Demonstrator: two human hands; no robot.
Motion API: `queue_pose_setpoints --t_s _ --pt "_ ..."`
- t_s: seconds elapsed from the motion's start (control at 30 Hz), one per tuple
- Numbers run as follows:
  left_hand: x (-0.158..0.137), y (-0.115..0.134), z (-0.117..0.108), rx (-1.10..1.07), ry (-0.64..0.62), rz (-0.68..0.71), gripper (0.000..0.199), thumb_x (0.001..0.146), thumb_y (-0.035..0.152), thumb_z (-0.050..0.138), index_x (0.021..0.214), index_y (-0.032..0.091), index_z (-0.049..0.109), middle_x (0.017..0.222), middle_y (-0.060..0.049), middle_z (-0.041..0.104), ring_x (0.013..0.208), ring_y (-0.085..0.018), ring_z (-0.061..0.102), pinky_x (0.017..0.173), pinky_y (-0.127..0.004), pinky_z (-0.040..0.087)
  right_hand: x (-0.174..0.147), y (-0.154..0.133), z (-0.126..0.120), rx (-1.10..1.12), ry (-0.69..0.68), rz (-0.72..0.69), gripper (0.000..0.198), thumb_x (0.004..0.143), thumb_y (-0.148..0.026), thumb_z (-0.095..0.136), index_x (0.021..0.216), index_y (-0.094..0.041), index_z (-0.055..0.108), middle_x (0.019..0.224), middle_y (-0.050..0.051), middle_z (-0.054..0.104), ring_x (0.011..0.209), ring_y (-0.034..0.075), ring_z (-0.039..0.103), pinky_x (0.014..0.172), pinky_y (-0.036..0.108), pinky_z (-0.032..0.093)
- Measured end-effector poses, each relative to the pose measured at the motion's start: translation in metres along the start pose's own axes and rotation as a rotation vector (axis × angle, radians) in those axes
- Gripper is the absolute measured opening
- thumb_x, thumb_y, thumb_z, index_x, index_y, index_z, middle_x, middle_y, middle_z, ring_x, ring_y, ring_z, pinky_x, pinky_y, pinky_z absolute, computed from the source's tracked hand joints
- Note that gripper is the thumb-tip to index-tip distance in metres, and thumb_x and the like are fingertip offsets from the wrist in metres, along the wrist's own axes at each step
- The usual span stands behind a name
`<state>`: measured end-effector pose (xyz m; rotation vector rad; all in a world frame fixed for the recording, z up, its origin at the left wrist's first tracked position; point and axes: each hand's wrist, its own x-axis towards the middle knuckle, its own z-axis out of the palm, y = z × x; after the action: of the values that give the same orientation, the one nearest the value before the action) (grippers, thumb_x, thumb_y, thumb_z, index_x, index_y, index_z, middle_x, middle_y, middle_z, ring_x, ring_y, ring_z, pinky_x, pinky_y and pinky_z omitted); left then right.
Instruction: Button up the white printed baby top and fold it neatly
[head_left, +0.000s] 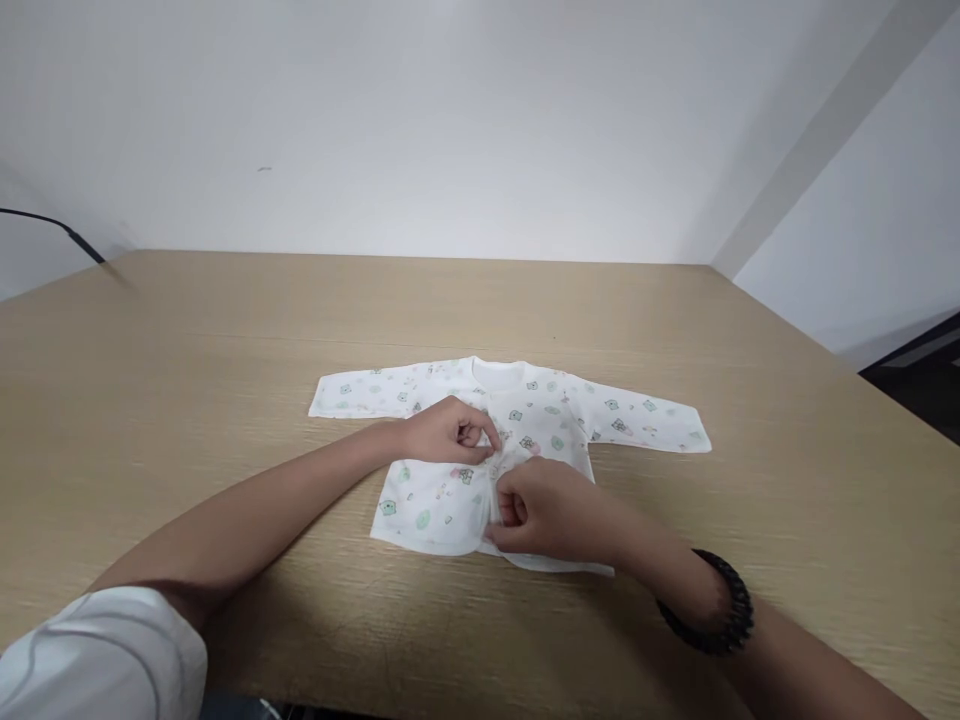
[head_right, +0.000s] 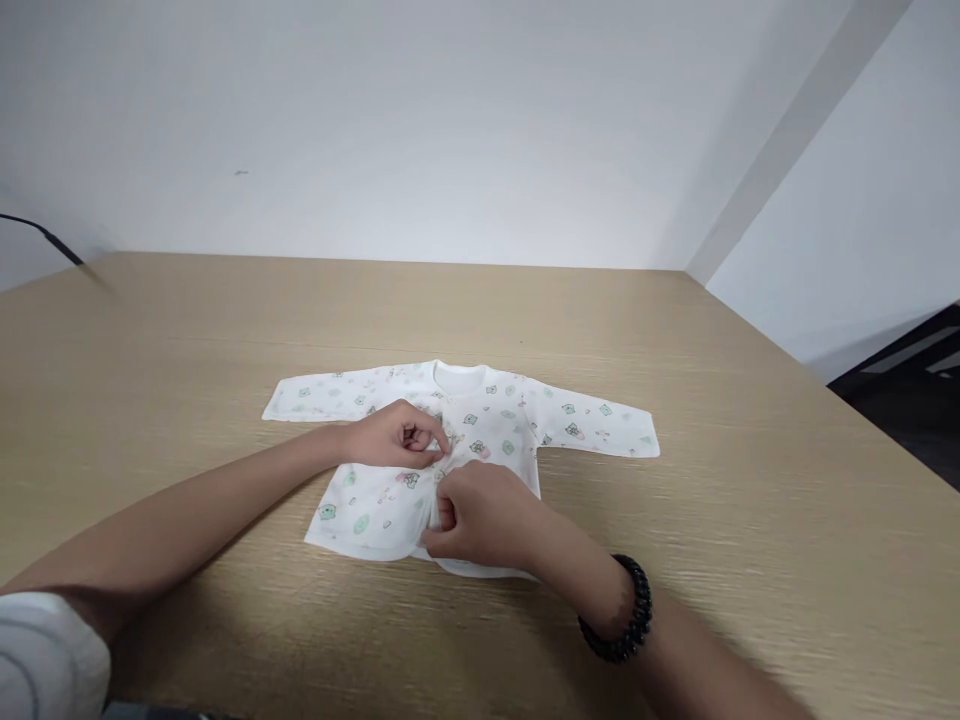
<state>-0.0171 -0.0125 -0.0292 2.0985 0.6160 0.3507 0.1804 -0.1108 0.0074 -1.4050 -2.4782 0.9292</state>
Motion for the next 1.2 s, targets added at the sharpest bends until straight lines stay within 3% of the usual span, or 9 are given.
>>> queue_pose_setpoints --t_s 0.07,0.27,0.4,0.6,0.77,0.97,1.07,1.2 --pt "0.0 0.0 0.0 0.032 0.008 0.029 0.024 0.083 0.027 0.064 0.103 0.016 0.071 0.057 0.008 0.039 0.05 -0.006 0.036 0.051 -0.019 0.031 -0.001 -0.003 0.0 -0.014 -0.033 -0.015 0.033 0.07 -0.015 0.057 0.05 -0.017 0.031 0.047 -0.007 0.028 0.05 0.008 0.023 0.051 0.027 0.022" --pt "0.0 0.003 -0.003 0.122 -0.001 0.125 0.024 0.087 0.026 0.061 0.108 0.017 0.07 0.057 0.008 0.04 0.049 -0.006 0.037 0.052 -0.018 0.033 -0.005 -0.005 0.0 -0.001 -0.114 0.015 0.021 0.066 -0.028 0.066 0.059 -0.019 0.048 0.058 -0.005 0.051 0.055 0.009 0.04 0.051 0.025 0.027" --pt "-0.001 0.005 -0.001 0.183 0.017 0.148 0.021 0.088 0.023 0.059 0.103 0.017 0.072 0.052 0.008 0.038 0.047 -0.006 0.037 0.051 -0.018 0.034 -0.007 -0.004 -0.005 -0.027 -0.167 -0.045 0.022 0.064 -0.015 0.057 0.055 -0.018 0.038 0.052 -0.007 0.04 0.052 0.008 0.031 0.049 0.025 0.024" --pt "-0.001 0.004 0.002 0.198 0.059 0.159 0.019 0.088 0.021 0.057 0.099 0.017 0.072 0.05 0.007 0.04 0.045 -0.007 0.036 0.049 -0.018 0.031 -0.003 0.001 -0.014 0.28 -0.194 -0.126 0.02 0.077 -0.02 0.058 0.062 -0.019 0.044 0.057 -0.007 0.039 0.053 0.007 0.034 0.049 0.022 0.027" --pt "-0.002 0.0 0.001 0.154 0.048 0.164 0.022 0.082 0.012 0.051 0.091 0.015 0.071 0.049 0.007 0.041 0.044 -0.007 0.035 0.048 -0.019 0.031 -0.003 0.002 -0.007 0.159 -0.318 -0.156 0.013 0.079 -0.028 0.066 0.072 -0.018 0.06 0.065 -0.006 0.057 0.058 0.007 0.048 0.055 0.021 0.034" --pt "-0.003 0.001 0.003 0.153 0.113 0.217 0.022 0.076 0.01 0.05 0.091 0.014 0.065 0.052 0.007 0.043 0.046 -0.007 0.037 0.049 -0.02 0.034 -0.002 0.008 -0.011 0.235 -0.365 -0.206 0.014 0.084 -0.029 0.062 0.077 -0.017 0.061 0.067 -0.005 0.055 0.059 0.007 0.046 0.054 0.02 0.034" --pt "-0.004 0.003 0.006 0.303 0.152 0.268 0.028 0.077 0.011 0.052 0.101 0.017 0.066 0.063 0.003 0.054 0.058 -0.011 0.051 0.06 -0.023 0.042 0.0 0.01 -0.014 0.253 -0.283 -0.213 0.018 0.086 -0.025 0.057 0.069 -0.017 0.053 0.062 -0.006 0.048 0.056 0.007 0.039 0.051 0.021 0.03" --pt "-0.004 0.005 0.007 0.457 0.146 0.291 0.027 0.076 0.011 0.051 0.098 0.019 0.064 0.072 0.001 0.06 0.072 -0.015 0.058 0.066 -0.025 0.044 0.006 0.014 -0.012 0.093 0.132 -0.033 0.023 0.088 -0.023 0.051 0.065 -0.018 0.047 0.058 -0.005 0.047 0.055 0.009 0.037 0.051 0.025 0.027"
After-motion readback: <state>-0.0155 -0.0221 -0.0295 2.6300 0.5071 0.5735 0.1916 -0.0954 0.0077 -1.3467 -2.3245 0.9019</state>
